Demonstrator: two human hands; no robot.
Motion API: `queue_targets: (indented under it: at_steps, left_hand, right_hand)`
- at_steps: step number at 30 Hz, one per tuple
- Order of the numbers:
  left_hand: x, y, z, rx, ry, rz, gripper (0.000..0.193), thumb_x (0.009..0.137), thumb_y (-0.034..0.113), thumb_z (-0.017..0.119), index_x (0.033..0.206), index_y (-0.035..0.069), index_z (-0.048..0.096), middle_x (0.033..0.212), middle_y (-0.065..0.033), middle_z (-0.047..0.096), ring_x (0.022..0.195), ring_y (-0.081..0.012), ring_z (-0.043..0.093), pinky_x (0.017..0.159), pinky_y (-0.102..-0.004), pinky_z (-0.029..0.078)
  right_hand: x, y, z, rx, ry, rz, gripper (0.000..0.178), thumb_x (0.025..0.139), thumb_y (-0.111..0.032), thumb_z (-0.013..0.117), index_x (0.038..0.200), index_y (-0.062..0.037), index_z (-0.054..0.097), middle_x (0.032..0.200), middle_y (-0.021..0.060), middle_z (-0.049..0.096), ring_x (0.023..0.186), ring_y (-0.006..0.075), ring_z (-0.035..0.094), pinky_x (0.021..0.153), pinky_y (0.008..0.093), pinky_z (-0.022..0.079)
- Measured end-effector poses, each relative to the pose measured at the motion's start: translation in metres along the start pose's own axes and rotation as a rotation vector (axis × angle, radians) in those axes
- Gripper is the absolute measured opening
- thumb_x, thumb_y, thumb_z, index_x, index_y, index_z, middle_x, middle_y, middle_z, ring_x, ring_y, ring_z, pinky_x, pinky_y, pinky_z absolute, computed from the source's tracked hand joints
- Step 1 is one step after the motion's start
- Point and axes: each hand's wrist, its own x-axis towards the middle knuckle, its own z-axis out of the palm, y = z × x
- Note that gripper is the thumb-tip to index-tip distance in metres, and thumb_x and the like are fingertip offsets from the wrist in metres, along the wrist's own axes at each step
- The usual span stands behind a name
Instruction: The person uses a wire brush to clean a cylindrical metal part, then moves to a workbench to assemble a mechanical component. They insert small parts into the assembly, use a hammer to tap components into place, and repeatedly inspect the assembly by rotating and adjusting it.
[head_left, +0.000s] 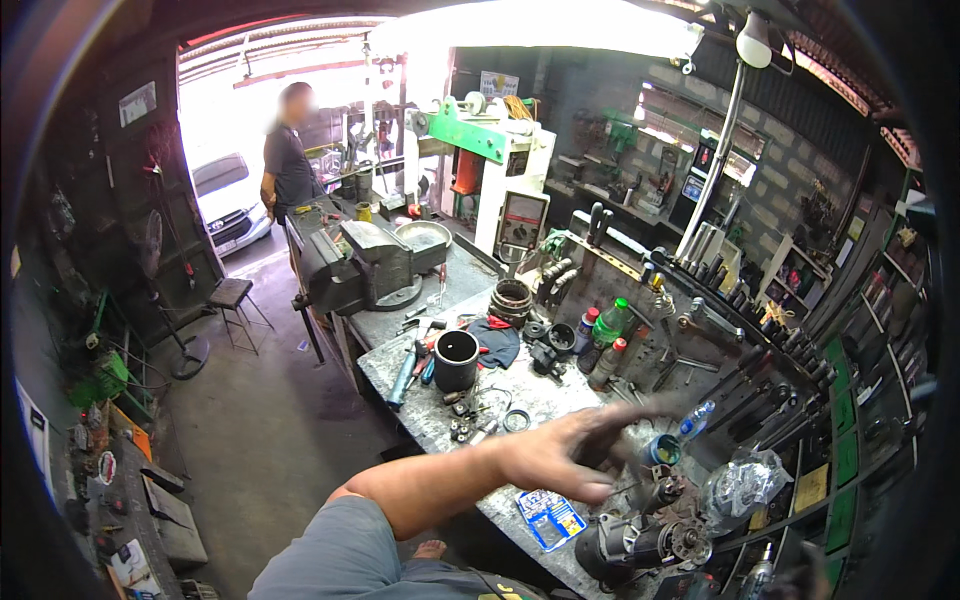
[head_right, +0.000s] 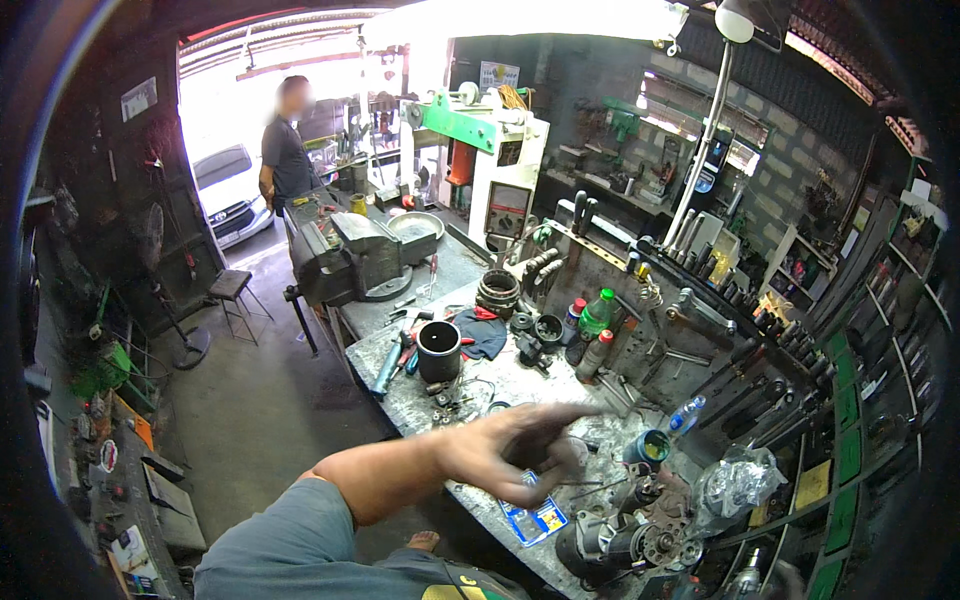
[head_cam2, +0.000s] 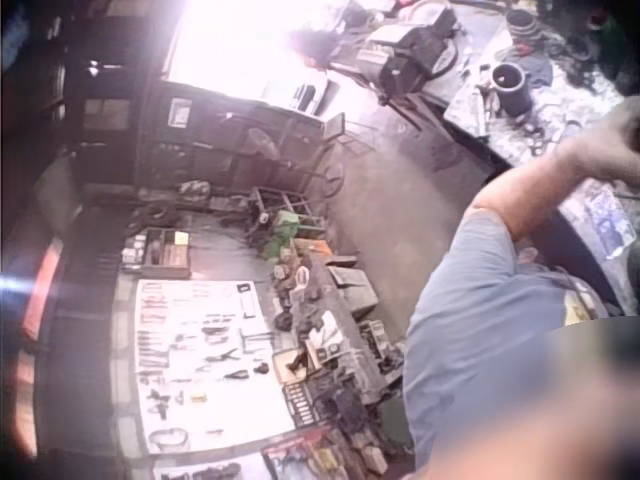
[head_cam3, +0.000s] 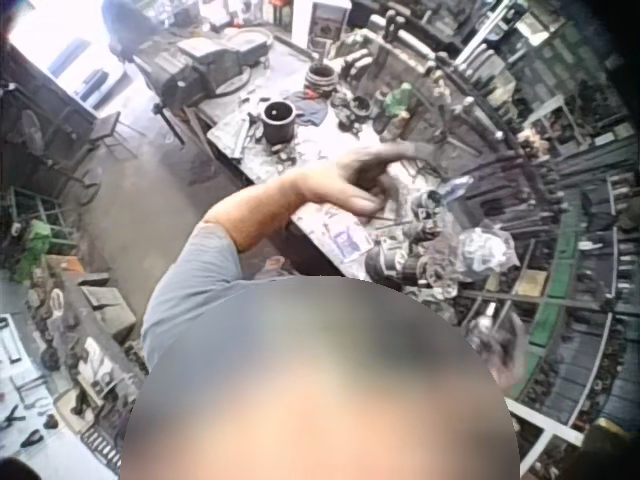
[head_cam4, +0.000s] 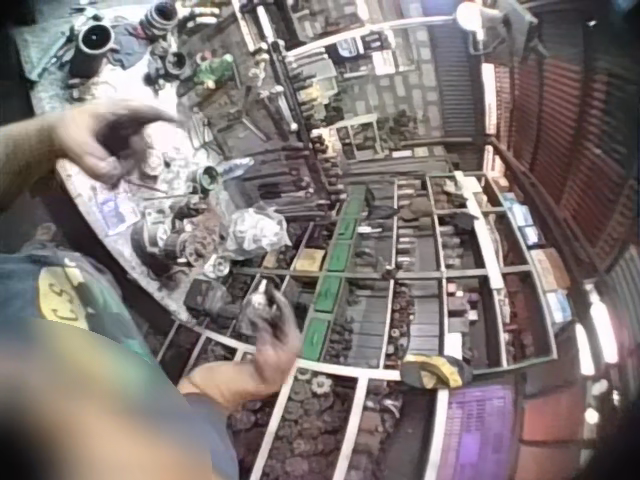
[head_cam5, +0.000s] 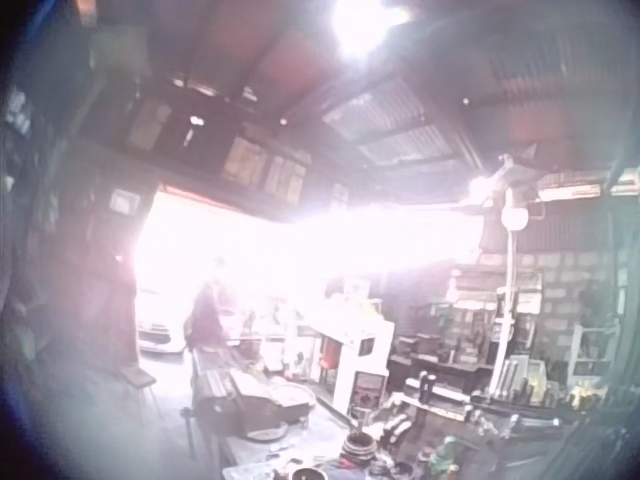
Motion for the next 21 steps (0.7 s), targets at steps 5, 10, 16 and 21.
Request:
queue_targets:
  at_steps: [5, 10, 16, 21]
  left_hand:
    - [0.002, -0.007, 0.017, -0.153, -0.657, -0.394, 0.151, 0.072, 0.068, 0.099, 0.170, -0.016, 0.020, 0.077, -0.0147, 0.078, 0.060, -0.0140, 0.072, 0.052, -0.0228, 0.051]
    - [-0.056, 0.016, -0.024, -0.212, -0.483, -0.163, 0.129, 0.089, 0.069, 0.080, 0.170, -0.014, 0.025, 0.066, -0.0171, 0.073, 0.050, -0.0159, 0.068, 0.040, -0.0246, 0.047]
    - [-0.098, 0.033, -0.034, -0.236, -0.254, -0.193, 0.117, 0.100, 0.070, 0.068, 0.174, -0.008, 0.020, 0.065, -0.0184, 0.072, 0.040, -0.0127, 0.057, 0.036, -0.0241, 0.043]
    - [-0.069, 0.000, -0.023, -0.106, -0.312, -0.267, 0.154, 0.073, 0.077, 0.093, 0.175, -0.008, 0.016, 0.084, -0.0178, 0.079, 0.060, -0.0140, 0.067, 0.050, -0.0258, 0.050]
  right_hand:
    - [0.046, -0.013, 0.028, -0.208, -1.024, -0.077, 0.073, 0.084, -0.005, 0.076, 0.155, 0.0042, 0.061, 0.097, 0.0104, 0.077, 0.090, 0.0223, 0.073, 0.081, 0.0392, 0.059]
    - [0.013, 0.049, -0.003, 0.440, -0.564, -0.118, 0.108, 0.086, -0.040, 0.090, 0.164, 0.0152, 0.040, 0.091, 0.0213, 0.077, 0.077, 0.0281, 0.072, 0.072, 0.0359, 0.056]
    - [0.033, 0.056, 0.008, 0.512, -0.998, -0.067, 0.135, 0.079, -0.056, 0.098, 0.169, 0.0158, 0.027, 0.097, 0.0227, 0.079, 0.080, 0.0231, 0.075, 0.071, 0.0344, 0.057]
    - [0.007, 0.038, 0.062, 0.794, -0.400, -0.013, 0.090, 0.092, -0.040, 0.093, 0.162, -0.0008, 0.053, 0.126, 0.0265, 0.077, 0.105, 0.0320, 0.077, 0.089, 0.0455, 0.061]
